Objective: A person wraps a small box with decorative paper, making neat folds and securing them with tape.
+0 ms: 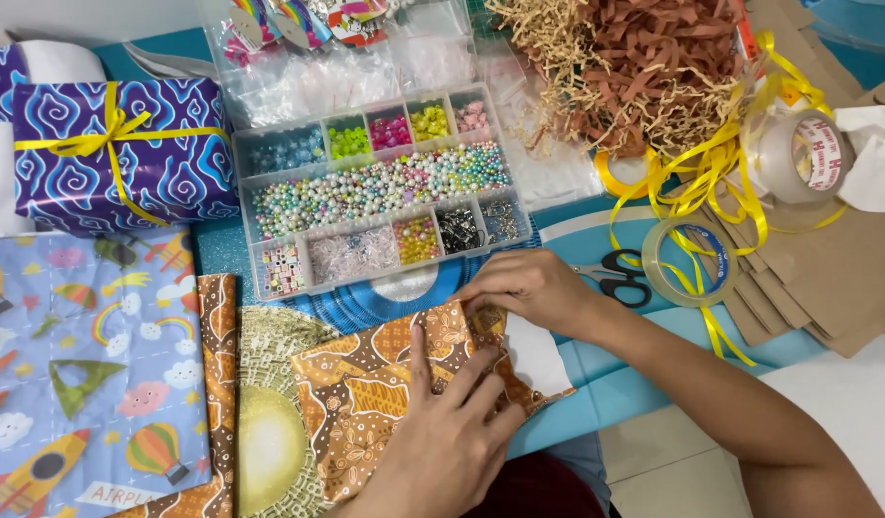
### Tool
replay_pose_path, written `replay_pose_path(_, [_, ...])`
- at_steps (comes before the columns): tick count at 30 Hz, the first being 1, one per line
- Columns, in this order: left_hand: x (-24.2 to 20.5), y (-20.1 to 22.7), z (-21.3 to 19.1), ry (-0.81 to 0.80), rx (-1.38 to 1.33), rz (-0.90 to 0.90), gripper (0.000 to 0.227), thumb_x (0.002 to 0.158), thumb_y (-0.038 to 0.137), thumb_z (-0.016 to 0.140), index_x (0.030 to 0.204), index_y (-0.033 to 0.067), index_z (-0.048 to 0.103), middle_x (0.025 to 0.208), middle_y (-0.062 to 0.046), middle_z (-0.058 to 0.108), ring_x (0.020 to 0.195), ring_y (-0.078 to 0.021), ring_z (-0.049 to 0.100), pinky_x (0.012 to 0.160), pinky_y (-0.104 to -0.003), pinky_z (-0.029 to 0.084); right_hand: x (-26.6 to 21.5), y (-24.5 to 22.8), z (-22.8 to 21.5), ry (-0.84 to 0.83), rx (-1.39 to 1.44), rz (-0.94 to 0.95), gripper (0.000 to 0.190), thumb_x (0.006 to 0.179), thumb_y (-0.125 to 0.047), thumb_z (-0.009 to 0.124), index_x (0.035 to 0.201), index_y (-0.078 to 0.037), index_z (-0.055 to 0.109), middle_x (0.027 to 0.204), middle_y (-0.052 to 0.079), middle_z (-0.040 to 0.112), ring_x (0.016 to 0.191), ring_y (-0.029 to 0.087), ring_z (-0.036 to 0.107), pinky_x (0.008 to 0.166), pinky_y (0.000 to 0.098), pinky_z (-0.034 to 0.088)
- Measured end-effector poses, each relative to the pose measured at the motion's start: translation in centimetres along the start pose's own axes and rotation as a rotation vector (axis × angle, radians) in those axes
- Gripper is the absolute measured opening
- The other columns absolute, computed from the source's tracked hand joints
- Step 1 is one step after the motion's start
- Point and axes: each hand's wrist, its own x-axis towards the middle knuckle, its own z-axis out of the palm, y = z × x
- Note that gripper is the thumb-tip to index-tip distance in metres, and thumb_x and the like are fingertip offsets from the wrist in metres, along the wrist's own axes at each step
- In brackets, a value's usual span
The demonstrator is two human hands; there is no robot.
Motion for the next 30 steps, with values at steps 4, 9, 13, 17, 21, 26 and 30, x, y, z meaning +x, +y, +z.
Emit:
replay_pose_path(4, [0.0,-0.1,0.2,0.010,0.042,-0.009,0.018,0.086,0.026,0.069,0.098,0.0132,0.069,0.113,-0.015,0.060,0.134,-0.0357,0.048,0.105,-0.094,0.015,0.1,0.2,-0.7,-0.022,-0.007,0.022,0.021,0.091,-0.004,0.075,0.111,-0.008,0.078,0.098,0.006,0.079,0.087,0.019,0.075,0.076,0.0306,0.064])
replay_pose_path(9, [0.0,-0.1,0.2,0.021,0.033,-0.010,0.017,0.086,0.025,0.068,0.096,0.0117,0.067,0.107,-0.014,0.058,0.131,-0.0354,0.049,0.106,-0.093,0.015,-0.5,0.8,-1.2,0.011,-0.145,-0.007,0.018,0.090,-0.011,0.079,0.108,-0.014,0.080,0.093,0.001,0.079,0.081,0.016,0.074,0.072,0.0293,0.059])
replay_pose_path(13, [0.0,0.0,0.1,0.029,0.017,-0.007,0.017,0.088,0.024,0.066,0.098,0.0106,0.067,0.116,-0.015,0.060,0.133,-0.0356,0.049,0.106,-0.094,0.014,-0.9,1.1,-1.8,0.011,-0.247,-0.039,0.012,0.091,-0.013,0.079,0.103,-0.011,0.080,0.088,0.001,0.077,0.079,0.017,0.071,0.071,0.0322,0.057])
replay_pose_path(17, [0.2,0.0,-0.5,0.031,-0.004,-0.008,0.011,0.089,0.021,0.066,0.093,0.0105,0.066,0.105,-0.014,0.058,0.130,-0.0353,0.051,0.107,-0.094,0.014,-2.3,1.7,-2.5,-0.019,-0.331,0.038,0.012,0.094,-0.016,0.076,0.103,-0.011,0.079,0.093,0.001,0.078,0.086,0.017,0.072,0.074,0.0331,0.057])
replay_pose_path(21, [0.2,-0.1,-0.4,0.019,0.019,-0.001,0.012,0.088,0.022,0.065,0.094,0.0112,0.066,0.108,-0.013,0.058,0.131,-0.0345,0.050,0.106,-0.094,0.015,-2.7,0.8,-3.9,-0.004,-0.363,0.046,0.010,0.096,-0.016,0.071,0.102,-0.010,0.077,0.097,-0.002,0.077,0.087,0.016,0.069,0.079,0.0317,0.056])
replay_pose_path(26, [0.2,0.0,-0.7,0.031,0.023,0.000,0.012,0.087,0.022,0.067,0.092,0.0116,0.065,0.105,-0.013,0.059,0.130,-0.0348,0.050,0.106,-0.094,0.015,-2.4,-0.8,-4.2,-0.008,-0.499,0.155,0.012,0.101,-0.023,0.067,0.103,-0.013,0.073,0.099,-0.001,0.073,0.093,0.020,0.066,0.084,0.0368,0.049])
replay_pose_path(30, [0.4,0.1,-1.0,0.011,0.019,0.003,0.013,0.084,0.022,0.070,0.090,0.0119,0.063,0.104,-0.014,0.057,0.130,-0.0351,0.050,0.107,-0.094,0.014,-1.9,-0.8,-3.2,0.002,-0.549,0.087,0.021,0.093,-0.029,0.080,0.106,-0.015,0.072,0.099,-0.003,0.073,0.091,0.018,0.066,0.083,0.0353,0.049])
